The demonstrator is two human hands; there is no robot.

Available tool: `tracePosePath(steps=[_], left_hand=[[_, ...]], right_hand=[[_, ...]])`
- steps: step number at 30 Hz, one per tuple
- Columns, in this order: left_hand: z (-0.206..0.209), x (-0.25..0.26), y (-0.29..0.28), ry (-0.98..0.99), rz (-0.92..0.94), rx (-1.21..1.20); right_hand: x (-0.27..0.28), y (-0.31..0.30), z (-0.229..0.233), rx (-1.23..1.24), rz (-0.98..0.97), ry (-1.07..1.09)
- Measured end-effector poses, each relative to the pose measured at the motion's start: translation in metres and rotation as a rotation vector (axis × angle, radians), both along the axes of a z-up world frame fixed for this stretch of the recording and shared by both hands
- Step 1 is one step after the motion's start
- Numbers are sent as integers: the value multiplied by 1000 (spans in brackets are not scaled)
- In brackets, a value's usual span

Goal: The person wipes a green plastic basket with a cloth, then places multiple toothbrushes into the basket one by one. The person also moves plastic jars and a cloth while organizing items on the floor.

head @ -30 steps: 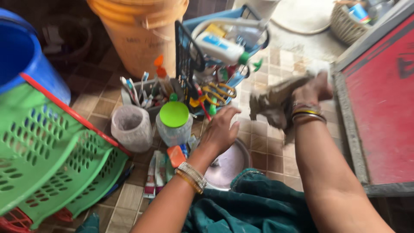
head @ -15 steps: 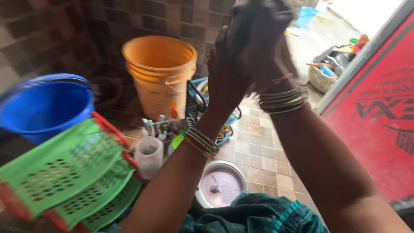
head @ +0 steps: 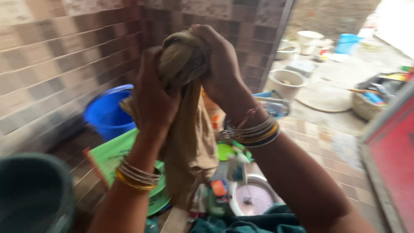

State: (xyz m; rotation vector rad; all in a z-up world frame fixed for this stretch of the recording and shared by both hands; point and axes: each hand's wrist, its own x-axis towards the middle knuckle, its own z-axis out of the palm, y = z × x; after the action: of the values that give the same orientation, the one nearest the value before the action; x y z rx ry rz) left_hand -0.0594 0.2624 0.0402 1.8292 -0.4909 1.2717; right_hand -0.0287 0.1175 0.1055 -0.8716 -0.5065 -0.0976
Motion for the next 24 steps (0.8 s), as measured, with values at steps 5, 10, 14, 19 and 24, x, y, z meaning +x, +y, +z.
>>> tracePosePath(steps=[5, 10, 14, 19, 24], left_hand=[[8, -11, 97, -51, 231, 208], [-9, -7, 148, 146, 445, 353], [-54, 14, 141, 342, 539, 326], [-134, 66, 106, 539, 494, 130], [-224, 110, 72, 610, 533, 334]], right_hand=[[32, 45, -56, -109, 157, 91], [88, 71, -167, -450, -70, -58], [121, 67, -250, -890, -553, 175], [156, 52, -324, -996, -447, 220], [162, 52, -361, -961, -270, 159]])
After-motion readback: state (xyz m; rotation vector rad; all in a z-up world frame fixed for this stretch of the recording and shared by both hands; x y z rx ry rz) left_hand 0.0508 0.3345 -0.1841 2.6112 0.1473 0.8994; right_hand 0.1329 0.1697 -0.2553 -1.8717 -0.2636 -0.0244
